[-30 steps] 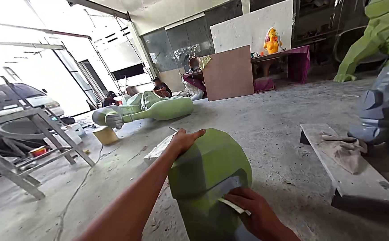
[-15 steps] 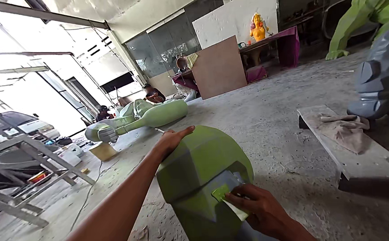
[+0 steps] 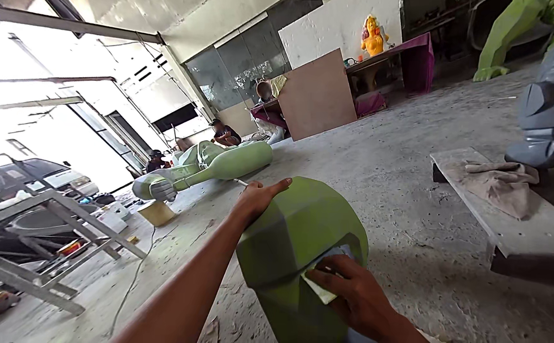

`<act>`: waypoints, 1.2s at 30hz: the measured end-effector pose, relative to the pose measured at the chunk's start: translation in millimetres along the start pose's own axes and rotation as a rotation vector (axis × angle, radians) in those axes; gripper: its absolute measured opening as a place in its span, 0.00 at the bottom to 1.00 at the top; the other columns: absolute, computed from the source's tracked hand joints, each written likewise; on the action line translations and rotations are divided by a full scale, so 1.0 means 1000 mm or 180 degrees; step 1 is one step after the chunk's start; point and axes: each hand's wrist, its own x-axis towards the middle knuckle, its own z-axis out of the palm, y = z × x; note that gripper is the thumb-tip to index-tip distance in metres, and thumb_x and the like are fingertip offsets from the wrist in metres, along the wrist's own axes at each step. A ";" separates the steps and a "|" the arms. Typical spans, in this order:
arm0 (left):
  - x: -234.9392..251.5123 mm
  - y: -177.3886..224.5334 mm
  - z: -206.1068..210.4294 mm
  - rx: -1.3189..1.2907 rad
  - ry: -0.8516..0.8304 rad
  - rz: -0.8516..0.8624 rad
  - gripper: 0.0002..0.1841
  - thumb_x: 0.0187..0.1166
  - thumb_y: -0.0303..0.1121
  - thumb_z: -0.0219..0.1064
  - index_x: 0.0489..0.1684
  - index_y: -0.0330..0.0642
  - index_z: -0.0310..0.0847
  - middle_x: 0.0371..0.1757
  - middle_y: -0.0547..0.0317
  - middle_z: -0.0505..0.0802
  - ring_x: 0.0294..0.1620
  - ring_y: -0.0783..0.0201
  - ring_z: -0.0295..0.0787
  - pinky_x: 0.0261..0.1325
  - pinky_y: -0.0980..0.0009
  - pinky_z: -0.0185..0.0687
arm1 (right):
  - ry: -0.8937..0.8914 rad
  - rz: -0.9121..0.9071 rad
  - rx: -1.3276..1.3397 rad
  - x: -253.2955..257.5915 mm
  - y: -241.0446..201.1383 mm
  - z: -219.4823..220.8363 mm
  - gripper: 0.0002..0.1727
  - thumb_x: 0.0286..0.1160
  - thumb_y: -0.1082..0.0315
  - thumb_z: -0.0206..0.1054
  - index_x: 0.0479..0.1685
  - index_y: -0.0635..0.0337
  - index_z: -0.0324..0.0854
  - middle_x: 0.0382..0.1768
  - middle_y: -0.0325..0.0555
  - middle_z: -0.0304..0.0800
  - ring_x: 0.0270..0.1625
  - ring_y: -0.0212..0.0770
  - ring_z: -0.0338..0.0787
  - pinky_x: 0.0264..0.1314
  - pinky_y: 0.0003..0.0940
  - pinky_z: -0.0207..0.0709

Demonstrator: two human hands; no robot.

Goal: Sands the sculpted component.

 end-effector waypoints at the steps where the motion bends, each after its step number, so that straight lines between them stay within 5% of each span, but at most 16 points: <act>1: 0.000 0.001 0.001 0.0007 -0.0004 -0.0010 0.60 0.45 0.90 0.63 0.67 0.44 0.82 0.61 0.37 0.89 0.64 0.39 0.86 0.63 0.31 0.79 | 0.0049 -0.0011 -0.0032 -0.002 -0.001 0.006 0.24 0.79 0.66 0.61 0.73 0.34 0.83 0.64 0.39 0.87 0.69 0.39 0.85 0.69 0.37 0.84; 6: -0.004 0.004 0.001 -0.0061 0.0022 -0.0022 0.58 0.46 0.88 0.67 0.66 0.43 0.82 0.61 0.37 0.89 0.64 0.39 0.85 0.63 0.32 0.79 | 0.0076 -0.0053 0.0039 -0.014 -0.004 0.008 0.22 0.78 0.65 0.61 0.69 0.35 0.86 0.61 0.37 0.89 0.67 0.38 0.86 0.67 0.36 0.85; 11: -0.009 0.014 0.002 0.0004 -0.0036 0.0127 0.59 0.48 0.87 0.66 0.68 0.40 0.80 0.63 0.35 0.87 0.66 0.37 0.83 0.64 0.31 0.77 | 0.0430 0.0141 -0.0074 -0.015 -0.008 0.011 0.25 0.80 0.66 0.58 0.74 0.35 0.83 0.66 0.42 0.86 0.71 0.40 0.84 0.71 0.38 0.84; 20: -0.013 0.037 0.004 0.0074 -0.0057 0.0145 0.61 0.46 0.89 0.64 0.66 0.37 0.80 0.60 0.36 0.89 0.63 0.39 0.86 0.62 0.33 0.78 | -0.0097 0.0299 -0.0004 -0.012 -0.016 -0.006 0.25 0.74 0.68 0.61 0.68 0.30 0.86 0.62 0.36 0.87 0.69 0.37 0.83 0.67 0.36 0.84; 27: -0.009 0.036 0.004 0.0052 -0.0060 0.0247 0.61 0.45 0.90 0.63 0.62 0.37 0.82 0.58 0.37 0.89 0.61 0.40 0.86 0.61 0.33 0.79 | -0.0200 -0.0123 -0.0219 -0.056 -0.025 0.010 0.27 0.75 0.68 0.63 0.75 0.37 0.81 0.66 0.39 0.87 0.77 0.43 0.80 0.81 0.40 0.76; 32: -0.013 0.034 0.002 0.0082 -0.0075 0.0332 0.59 0.50 0.87 0.65 0.70 0.41 0.79 0.67 0.36 0.85 0.70 0.39 0.82 0.67 0.32 0.75 | -0.0306 -0.0250 -0.0329 -0.057 -0.026 0.001 0.21 0.79 0.63 0.62 0.70 0.37 0.84 0.61 0.37 0.90 0.71 0.41 0.85 0.77 0.39 0.78; 36: -0.016 0.033 0.001 0.0088 -0.0115 0.0366 0.60 0.51 0.86 0.65 0.76 0.43 0.75 0.71 0.35 0.84 0.73 0.38 0.79 0.69 0.32 0.74 | 0.0226 -0.0271 -0.0290 -0.039 -0.006 -0.014 0.20 0.83 0.60 0.56 0.70 0.38 0.85 0.60 0.37 0.92 0.67 0.39 0.88 0.76 0.43 0.81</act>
